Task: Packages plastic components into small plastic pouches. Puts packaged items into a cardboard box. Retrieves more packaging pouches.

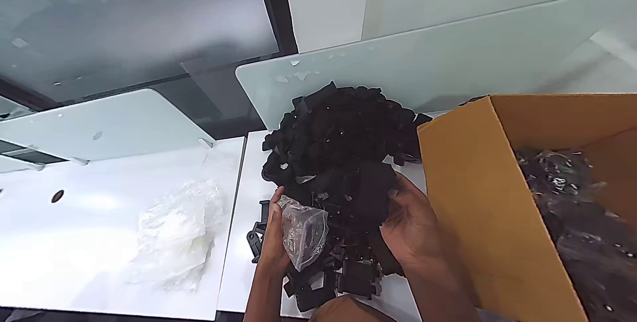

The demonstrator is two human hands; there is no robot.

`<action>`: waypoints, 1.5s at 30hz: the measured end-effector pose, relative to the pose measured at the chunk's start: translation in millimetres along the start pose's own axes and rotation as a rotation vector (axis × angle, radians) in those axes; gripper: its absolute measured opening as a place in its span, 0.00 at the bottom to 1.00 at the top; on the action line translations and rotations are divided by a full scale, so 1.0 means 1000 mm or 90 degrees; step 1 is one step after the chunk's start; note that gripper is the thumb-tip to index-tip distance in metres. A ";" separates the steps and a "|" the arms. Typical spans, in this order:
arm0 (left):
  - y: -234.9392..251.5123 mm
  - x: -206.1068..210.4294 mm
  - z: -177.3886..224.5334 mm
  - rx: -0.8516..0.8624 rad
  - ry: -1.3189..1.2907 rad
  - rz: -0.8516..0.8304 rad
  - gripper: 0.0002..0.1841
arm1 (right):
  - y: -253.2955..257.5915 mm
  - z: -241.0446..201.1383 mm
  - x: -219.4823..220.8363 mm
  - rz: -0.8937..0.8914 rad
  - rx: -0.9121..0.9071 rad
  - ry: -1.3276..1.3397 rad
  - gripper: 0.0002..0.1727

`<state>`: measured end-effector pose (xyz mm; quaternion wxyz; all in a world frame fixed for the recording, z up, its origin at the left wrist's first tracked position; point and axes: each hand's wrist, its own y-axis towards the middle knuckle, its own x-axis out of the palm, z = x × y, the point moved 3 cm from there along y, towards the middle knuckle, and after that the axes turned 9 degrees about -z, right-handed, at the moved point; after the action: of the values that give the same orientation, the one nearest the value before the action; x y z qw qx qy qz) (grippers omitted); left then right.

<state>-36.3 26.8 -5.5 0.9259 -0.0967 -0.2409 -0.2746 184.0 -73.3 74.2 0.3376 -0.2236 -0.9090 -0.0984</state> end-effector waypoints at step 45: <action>0.174 0.060 0.102 -0.035 0.825 -0.235 0.17 | 0.132 -0.028 0.004 0.084 0.045 -0.561 0.13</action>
<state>64.6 175.6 104.3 0.8182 0.1071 0.3580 -0.4370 259.6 35.5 101.6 -0.0687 -0.2898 -0.9528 0.0592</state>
